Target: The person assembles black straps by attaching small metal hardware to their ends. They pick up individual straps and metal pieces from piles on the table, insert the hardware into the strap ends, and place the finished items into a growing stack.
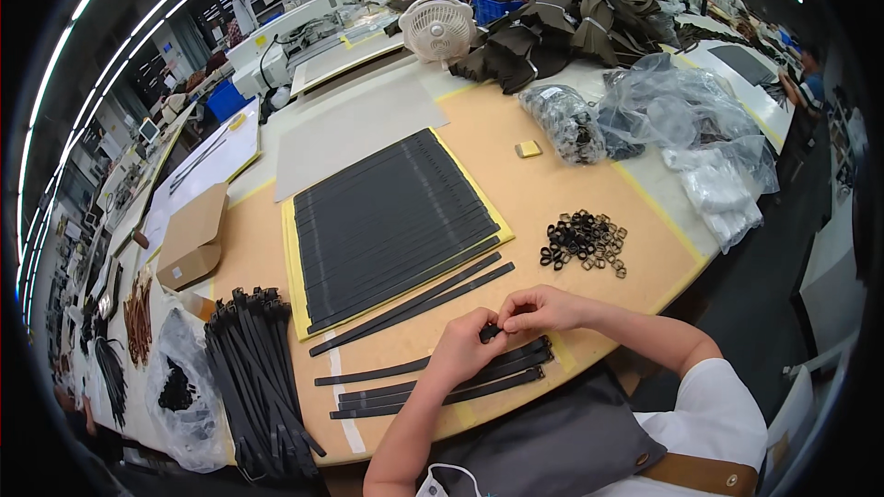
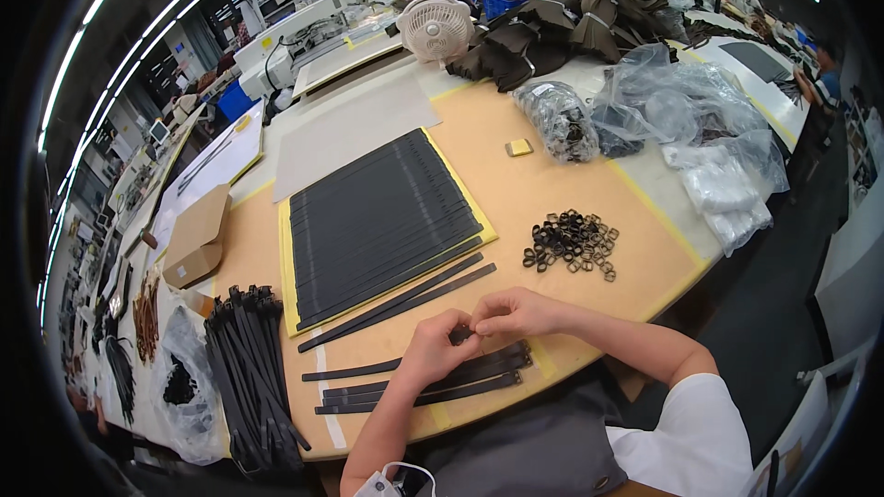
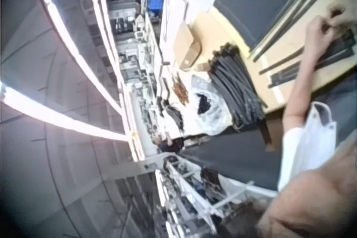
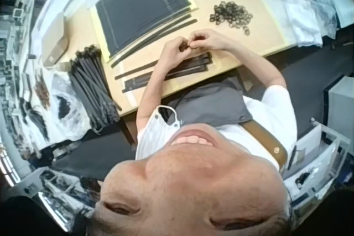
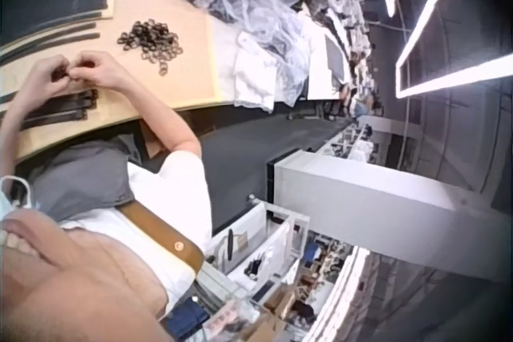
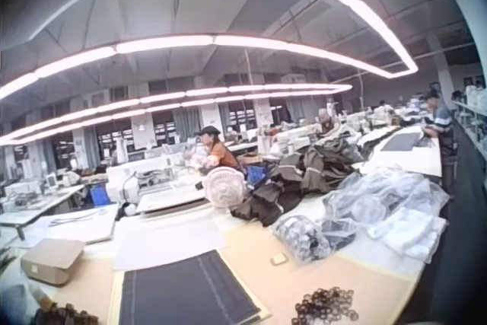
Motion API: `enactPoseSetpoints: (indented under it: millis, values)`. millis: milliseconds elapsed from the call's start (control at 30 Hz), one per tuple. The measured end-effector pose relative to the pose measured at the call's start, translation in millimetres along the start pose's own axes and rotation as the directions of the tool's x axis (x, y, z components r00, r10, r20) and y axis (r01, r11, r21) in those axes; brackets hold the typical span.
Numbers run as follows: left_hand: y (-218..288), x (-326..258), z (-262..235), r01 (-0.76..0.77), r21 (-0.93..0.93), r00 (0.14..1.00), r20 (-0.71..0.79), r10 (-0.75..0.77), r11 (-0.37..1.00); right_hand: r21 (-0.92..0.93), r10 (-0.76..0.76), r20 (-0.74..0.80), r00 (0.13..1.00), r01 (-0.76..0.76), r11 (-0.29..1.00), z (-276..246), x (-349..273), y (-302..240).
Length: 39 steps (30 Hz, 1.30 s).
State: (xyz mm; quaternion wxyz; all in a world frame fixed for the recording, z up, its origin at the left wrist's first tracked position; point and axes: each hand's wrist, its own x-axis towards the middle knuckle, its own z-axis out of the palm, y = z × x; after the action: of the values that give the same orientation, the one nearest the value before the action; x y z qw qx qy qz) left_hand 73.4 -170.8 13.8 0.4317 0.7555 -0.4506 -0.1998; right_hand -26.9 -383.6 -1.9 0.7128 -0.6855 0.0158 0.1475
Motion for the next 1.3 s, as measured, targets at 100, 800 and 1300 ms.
enactPoseSetpoints:
  millis: [100,800,1300]
  values:
    - [-7.0,-2.0,-1.2,0.045,-0.081,0.999,-0.015,-0.047,0.996,0.071,0.010,-0.065,0.998,-0.005,0.997,3.9,4.5,5.6]
    - [-23.8,9.9,0.8,-0.020,-0.068,0.991,-0.131,0.011,0.997,0.180,0.028,-0.140,0.990,-0.002,0.984,-5.1,29.7,-0.5]
    - [-13.5,8.3,-12.1,-0.034,-0.081,0.959,-0.284,0.009,0.996,0.508,-0.069,-0.013,0.998,0.066,0.859,-36.9,17.3,5.2]
